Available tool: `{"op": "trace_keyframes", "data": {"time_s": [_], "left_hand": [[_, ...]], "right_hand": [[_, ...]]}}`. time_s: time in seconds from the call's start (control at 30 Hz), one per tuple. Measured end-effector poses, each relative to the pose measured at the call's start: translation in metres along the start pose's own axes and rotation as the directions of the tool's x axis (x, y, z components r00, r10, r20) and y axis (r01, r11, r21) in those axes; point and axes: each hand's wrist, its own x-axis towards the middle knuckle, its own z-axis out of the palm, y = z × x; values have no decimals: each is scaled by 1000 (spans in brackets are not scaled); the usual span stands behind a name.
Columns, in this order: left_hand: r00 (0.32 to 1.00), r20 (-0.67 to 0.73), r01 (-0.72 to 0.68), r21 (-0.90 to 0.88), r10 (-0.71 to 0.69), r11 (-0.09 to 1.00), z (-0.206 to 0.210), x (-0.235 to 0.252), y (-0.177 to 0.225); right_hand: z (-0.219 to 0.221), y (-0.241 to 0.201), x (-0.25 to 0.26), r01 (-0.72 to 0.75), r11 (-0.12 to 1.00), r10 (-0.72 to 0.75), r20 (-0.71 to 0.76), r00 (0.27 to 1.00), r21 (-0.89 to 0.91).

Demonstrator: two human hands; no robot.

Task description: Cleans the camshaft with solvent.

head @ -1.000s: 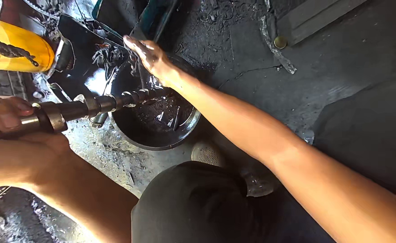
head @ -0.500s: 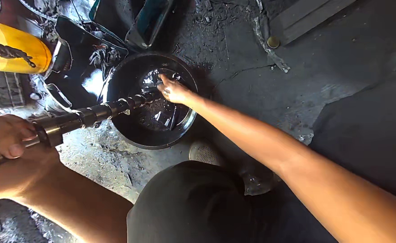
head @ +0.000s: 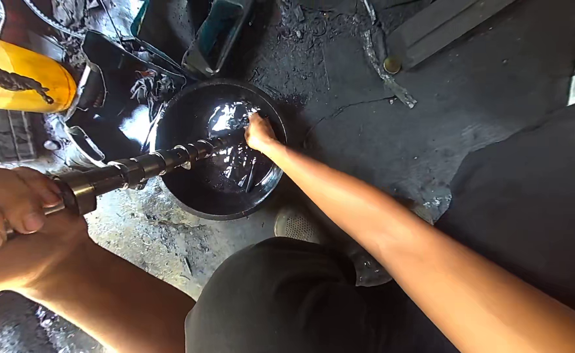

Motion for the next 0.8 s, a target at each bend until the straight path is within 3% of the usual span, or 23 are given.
{"op": "trace_keyframes", "data": {"time_s": [0.1,0.2,0.4,0.57,0.7,0.8], "left_hand": [[994,112,-1,-98,12,995,3,-1,3],[983,182,13,-127,11,992,1,3,2],[979,195,-24,-176,58,984,12,15,-1],[988,140,-32,-188,59,982,23,18,1],[978,193,-37,-206,78,978,22,17,3],[974,203,-50,-220,96,974,28,11,10]], "right_hand": [[5,-7,15,151,987,-154,76,985,48],[6,-15,24,311,934,-340,171,925,174],[-2,-30,23,365,910,-399,182,899,196],[-20,-37,1,570,798,-603,279,748,196],[-27,-44,8,603,748,-642,72,763,278],[-38,-65,12,602,773,-602,-68,796,201]]}}
